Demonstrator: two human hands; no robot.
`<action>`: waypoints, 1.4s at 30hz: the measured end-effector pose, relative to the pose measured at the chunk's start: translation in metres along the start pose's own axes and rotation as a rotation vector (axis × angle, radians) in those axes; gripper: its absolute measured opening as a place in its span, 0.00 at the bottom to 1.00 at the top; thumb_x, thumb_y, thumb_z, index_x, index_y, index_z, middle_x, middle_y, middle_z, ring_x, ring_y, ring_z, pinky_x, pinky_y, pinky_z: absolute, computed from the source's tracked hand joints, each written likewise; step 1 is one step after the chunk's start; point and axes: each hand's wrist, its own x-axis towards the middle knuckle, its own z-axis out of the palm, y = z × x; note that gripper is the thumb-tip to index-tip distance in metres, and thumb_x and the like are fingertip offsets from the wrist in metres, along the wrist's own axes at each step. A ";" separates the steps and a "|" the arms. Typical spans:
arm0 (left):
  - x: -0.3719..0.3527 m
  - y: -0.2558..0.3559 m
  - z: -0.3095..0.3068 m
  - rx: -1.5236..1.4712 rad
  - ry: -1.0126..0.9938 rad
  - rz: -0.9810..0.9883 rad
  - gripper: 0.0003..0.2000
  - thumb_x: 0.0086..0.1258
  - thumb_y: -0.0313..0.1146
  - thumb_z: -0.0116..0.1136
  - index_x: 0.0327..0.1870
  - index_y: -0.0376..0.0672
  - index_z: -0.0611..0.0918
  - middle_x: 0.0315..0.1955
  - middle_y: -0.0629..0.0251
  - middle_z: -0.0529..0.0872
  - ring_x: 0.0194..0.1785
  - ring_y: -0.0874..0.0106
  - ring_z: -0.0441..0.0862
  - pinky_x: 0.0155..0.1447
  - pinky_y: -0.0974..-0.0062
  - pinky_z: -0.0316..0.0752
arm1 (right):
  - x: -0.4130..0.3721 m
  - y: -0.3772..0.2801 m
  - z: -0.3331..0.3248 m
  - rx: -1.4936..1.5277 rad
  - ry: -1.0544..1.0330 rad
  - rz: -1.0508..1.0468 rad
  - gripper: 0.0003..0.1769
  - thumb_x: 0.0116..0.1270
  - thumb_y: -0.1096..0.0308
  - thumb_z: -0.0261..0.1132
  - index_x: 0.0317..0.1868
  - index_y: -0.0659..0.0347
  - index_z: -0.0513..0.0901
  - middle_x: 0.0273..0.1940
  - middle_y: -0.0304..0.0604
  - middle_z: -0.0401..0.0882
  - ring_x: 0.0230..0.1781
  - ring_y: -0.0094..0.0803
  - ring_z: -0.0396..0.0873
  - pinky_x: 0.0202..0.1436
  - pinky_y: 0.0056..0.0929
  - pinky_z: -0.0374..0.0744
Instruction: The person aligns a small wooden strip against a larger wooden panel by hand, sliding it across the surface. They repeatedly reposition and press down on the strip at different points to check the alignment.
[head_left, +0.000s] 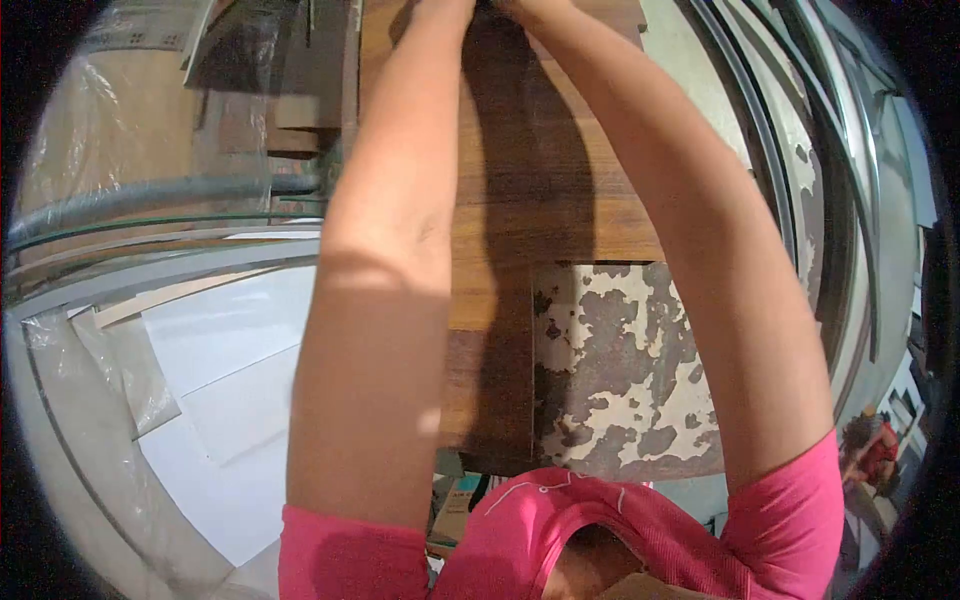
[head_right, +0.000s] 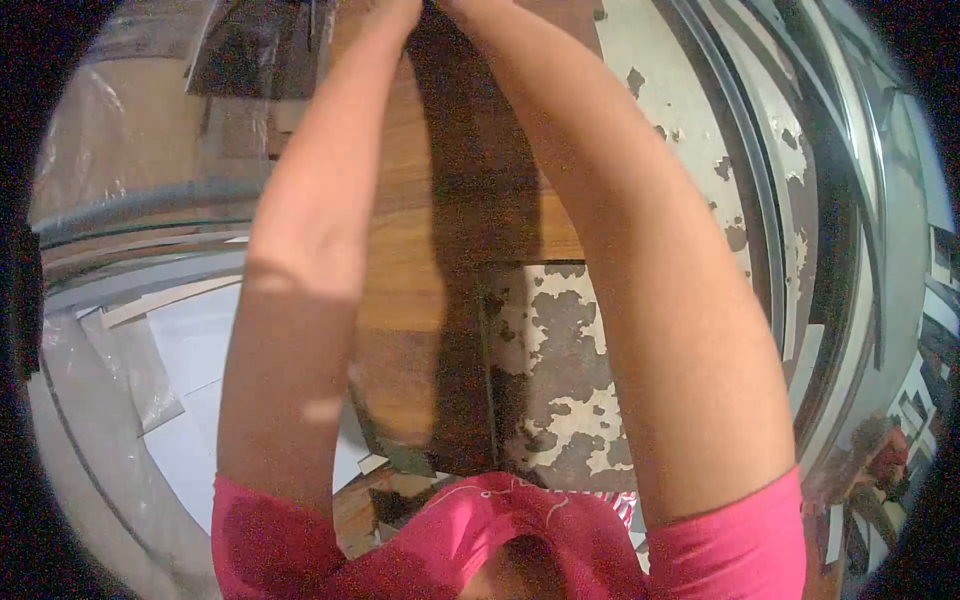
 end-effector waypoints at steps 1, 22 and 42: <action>-0.014 0.014 -0.015 -0.125 -0.029 -0.160 0.24 0.67 0.51 0.34 0.42 0.43 0.78 0.41 0.45 0.78 0.48 0.48 0.73 0.51 0.55 0.65 | -0.007 -0.002 -0.010 0.007 -0.035 0.008 0.12 0.61 0.63 0.50 0.39 0.58 0.77 0.38 0.46 0.75 0.39 0.38 0.75 0.39 0.37 0.72; -0.498 0.092 -0.175 0.009 -0.094 0.138 0.20 0.67 0.38 0.46 0.58 0.39 0.67 0.25 0.54 0.80 0.30 0.56 0.78 0.34 0.59 0.71 | -0.419 -0.090 -0.314 0.051 -0.205 0.121 0.21 0.61 0.67 0.51 0.57 0.52 0.66 0.34 0.43 0.69 0.35 0.37 0.72 0.38 0.38 0.67; -0.451 0.082 -0.156 0.004 -0.146 0.137 0.20 0.68 0.41 0.43 0.58 0.42 0.66 0.27 0.55 0.81 0.34 0.58 0.79 0.37 0.61 0.72 | -0.386 -0.102 -0.283 0.030 -0.057 0.339 0.16 0.62 0.62 0.52 0.50 0.49 0.71 0.36 0.42 0.68 0.39 0.38 0.69 0.40 0.40 0.66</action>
